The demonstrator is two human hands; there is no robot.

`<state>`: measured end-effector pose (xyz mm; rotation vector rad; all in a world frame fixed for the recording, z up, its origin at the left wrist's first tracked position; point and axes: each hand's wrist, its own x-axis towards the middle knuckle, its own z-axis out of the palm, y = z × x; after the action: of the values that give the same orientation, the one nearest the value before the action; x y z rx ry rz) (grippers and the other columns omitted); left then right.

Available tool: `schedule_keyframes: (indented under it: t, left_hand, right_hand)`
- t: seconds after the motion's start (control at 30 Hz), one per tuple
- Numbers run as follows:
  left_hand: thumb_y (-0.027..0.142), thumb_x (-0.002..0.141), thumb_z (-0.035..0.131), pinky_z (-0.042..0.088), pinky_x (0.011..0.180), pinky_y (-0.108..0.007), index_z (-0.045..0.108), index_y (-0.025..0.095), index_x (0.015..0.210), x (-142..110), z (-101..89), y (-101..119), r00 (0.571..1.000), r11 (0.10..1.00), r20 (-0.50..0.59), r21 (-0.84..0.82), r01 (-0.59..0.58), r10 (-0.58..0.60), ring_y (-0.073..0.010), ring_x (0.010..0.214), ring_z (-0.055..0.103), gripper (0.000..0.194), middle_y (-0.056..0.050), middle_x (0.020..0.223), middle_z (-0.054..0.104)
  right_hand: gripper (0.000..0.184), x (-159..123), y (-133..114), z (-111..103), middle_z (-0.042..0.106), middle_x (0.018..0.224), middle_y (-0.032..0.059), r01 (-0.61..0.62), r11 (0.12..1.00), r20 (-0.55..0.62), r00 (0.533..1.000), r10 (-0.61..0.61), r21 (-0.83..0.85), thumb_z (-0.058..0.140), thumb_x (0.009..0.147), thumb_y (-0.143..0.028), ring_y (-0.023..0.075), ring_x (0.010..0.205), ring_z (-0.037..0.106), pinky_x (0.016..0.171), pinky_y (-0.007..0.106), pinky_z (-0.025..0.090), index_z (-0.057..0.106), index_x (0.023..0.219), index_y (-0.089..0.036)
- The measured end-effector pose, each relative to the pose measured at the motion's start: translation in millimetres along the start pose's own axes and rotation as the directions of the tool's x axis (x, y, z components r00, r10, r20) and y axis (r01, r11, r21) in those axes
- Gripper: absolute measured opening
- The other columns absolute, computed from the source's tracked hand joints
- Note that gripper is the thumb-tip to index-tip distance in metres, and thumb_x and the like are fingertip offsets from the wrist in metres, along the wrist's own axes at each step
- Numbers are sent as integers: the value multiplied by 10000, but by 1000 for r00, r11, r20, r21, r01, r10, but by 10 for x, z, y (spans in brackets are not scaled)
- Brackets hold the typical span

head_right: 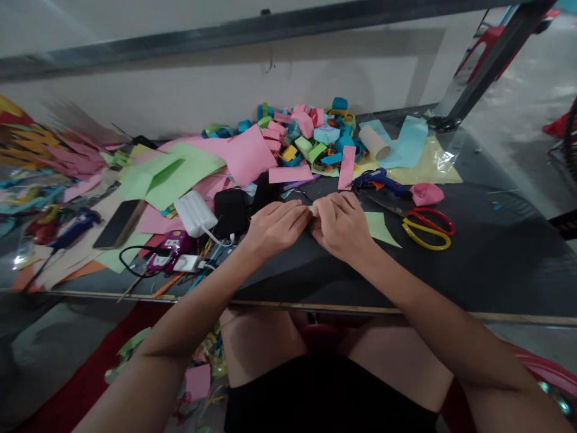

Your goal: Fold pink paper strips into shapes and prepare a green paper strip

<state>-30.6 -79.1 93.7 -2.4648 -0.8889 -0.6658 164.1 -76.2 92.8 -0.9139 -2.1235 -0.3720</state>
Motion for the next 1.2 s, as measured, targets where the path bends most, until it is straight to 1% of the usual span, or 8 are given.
schedule_keyframes:
  t: [0.1, 0.23, 0.43, 0.57, 0.77, 0.87, 1.07, 1.2]
  left_hand:
    - [124, 1057, 436, 528, 735, -334, 701, 176, 998, 2, -91, -20, 999, 999, -41, 40, -27, 29, -208, 998, 745, 277, -85, 991, 783]
    - [118, 1041, 500, 520, 724, -299, 691, 163, 978, -19, -174, -61, 981, 982, -161, 169, -79, 107, -174, 931, 745, 206, -46, 949, 785]
    - [128, 1028, 542, 516, 719, -282, 691, 180, 959, -102, -239, -95, 974, 984, -200, 161, -79, 111, -154, 905, 736, 172, -25, 927, 780]
    - [118, 1007, 578, 511, 715, -275, 703, 176, 961, -165, -260, -108, 968, 983, -207, 147, -110, 140, -153, 907, 734, 145, -28, 936, 781]
    - [108, 1003, 573, 511, 699, -277, 719, 179, 983, -243, -270, -152, 981, 994, -170, 60, -86, 95, -158, 914, 745, 163, -37, 932, 786]
    - [116, 1003, 579, 511, 682, -280, 715, 181, 958, -267, -307, -169, 980, 989, -161, 106, -102, 119, -153, 893, 744, 158, -25, 920, 785]
    - [83, 1013, 540, 480, 658, -289, 707, 175, 930, -303, -376, -196, 985, 966, -59, 211, -149, 165, -138, 830, 714, 208, -28, 908, 775]
    - [91, 1026, 521, 459, 638, -286, 695, 169, 902, -300, -398, -213, 984, 955, -15, 244, -167, 176, -122, 732, 676, 228, -17, 853, 758]
  right_hand:
    - [246, -33, 42, -62, 646, 758, 3, 20, 999, 5, 1000, -19, -35, 545, 795, -74, 244, 764, 607, 806, 408, 423, 437, 884, -276]
    - [277, -106, 144, -161, 644, 760, 2, 56, 996, -47, 997, -59, -65, 562, 755, -60, 232, 738, 586, 783, 394, 417, 420, 864, -272]
    - [250, -238, 282, -333, 614, 723, -12, -128, 992, 59, 990, 128, 1, 586, 709, -112, 220, 715, 576, 812, 404, 412, 409, 796, -267]
    - [239, -303, 344, -436, 602, 714, -16, -179, 983, 133, 976, 171, 46, 571, 722, -140, 209, 699, 577, 812, 395, 415, 372, 760, -266]
    - [234, -400, 462, -511, 584, 692, -22, -167, 982, 221, 964, 145, 82, 557, 728, -142, 201, 688, 574, 810, 380, 415, 357, 740, -264]
    - [227, -476, 542, -544, 601, 696, -20, -152, 987, 222, 965, 137, 54, 551, 742, -136, 200, 690, 582, 830, 380, 419, 364, 737, -264]
    - [229, -655, 701, -647, 658, 723, -6, 23, 997, 174, 985, -11, -68, 538, 786, -103, 195, 690, 590, 810, 355, 425, 381, 734, -262]
    - [233, -774, 807, -729, 667, 710, 8, 69, 990, 187, 981, -45, -125, 555, 780, -80, 203, 697, 607, 780, 342, 431, 418, 718, -258]
